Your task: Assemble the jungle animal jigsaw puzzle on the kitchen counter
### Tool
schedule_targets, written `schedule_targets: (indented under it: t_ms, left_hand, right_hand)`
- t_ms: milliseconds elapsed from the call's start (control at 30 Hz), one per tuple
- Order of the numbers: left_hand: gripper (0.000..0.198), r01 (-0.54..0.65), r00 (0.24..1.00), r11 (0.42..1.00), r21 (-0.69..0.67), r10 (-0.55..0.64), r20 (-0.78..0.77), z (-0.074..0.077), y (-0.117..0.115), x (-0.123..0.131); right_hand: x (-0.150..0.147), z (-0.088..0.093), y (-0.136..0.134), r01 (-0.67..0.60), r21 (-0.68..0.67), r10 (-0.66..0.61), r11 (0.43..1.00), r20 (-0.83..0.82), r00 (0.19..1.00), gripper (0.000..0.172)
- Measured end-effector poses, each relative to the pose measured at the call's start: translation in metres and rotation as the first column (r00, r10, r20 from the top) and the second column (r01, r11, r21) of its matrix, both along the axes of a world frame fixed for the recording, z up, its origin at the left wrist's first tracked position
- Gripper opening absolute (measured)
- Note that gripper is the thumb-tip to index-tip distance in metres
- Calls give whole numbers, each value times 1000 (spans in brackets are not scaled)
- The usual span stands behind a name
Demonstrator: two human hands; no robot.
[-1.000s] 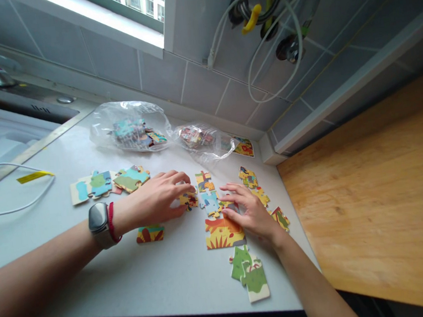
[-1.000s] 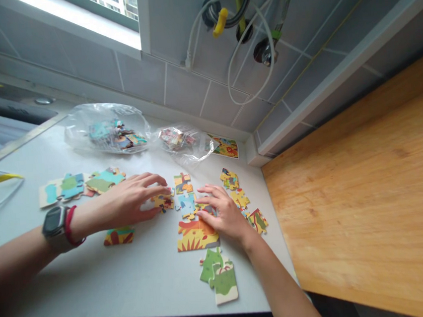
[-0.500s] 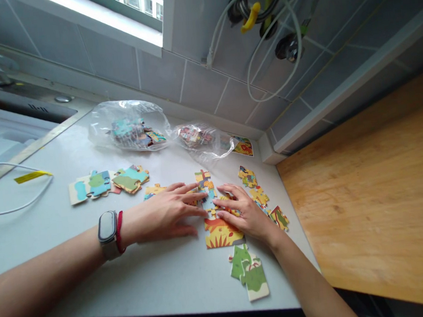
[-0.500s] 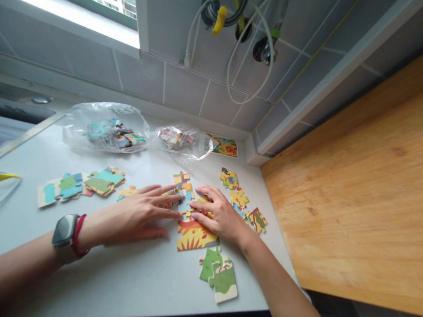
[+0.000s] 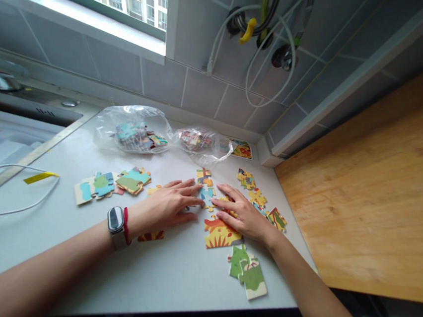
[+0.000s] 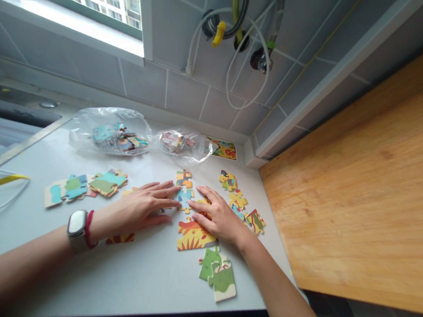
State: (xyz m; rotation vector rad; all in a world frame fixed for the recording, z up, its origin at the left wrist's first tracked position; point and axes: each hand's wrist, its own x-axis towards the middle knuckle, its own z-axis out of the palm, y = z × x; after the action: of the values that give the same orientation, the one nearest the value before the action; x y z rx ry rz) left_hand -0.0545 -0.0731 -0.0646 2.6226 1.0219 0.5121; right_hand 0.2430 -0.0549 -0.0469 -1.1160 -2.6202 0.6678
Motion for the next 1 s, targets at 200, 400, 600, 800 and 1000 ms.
schedule_targets:
  t_ms: [200, 400, 600, 800, 1000]
  left_hand:
    - [32, -92, 994, 995, 37, 89, 60, -12, 2, 1]
    - [29, -115, 991, 992, 50, 112, 73, -13, 9, -1]
    - [27, -132, 983, 988, 77, 121, 135, -5, 8, -1]
    - [21, -123, 980, 987, 102, 105, 168, -5, 5, 1]
    - [16, -136, 985, 964, 229, 108, 131, -7, 2, 5]
  right_hand:
    - [-2, -7, 0, 45, 74, -26, 996, -250, 968, 29]
    - [15, -8, 17, 312, 209, -194, 927, -446, 874, 20]
    - [58, -30, 54, 602, 239, -480, 762, -415, 773, 45]
    - [63, -55, 70, 555, 237, -469, 797, -337, 816, 47]
    - [59, -45, 59, 552, 278, -447, 786, -361, 819, 35]
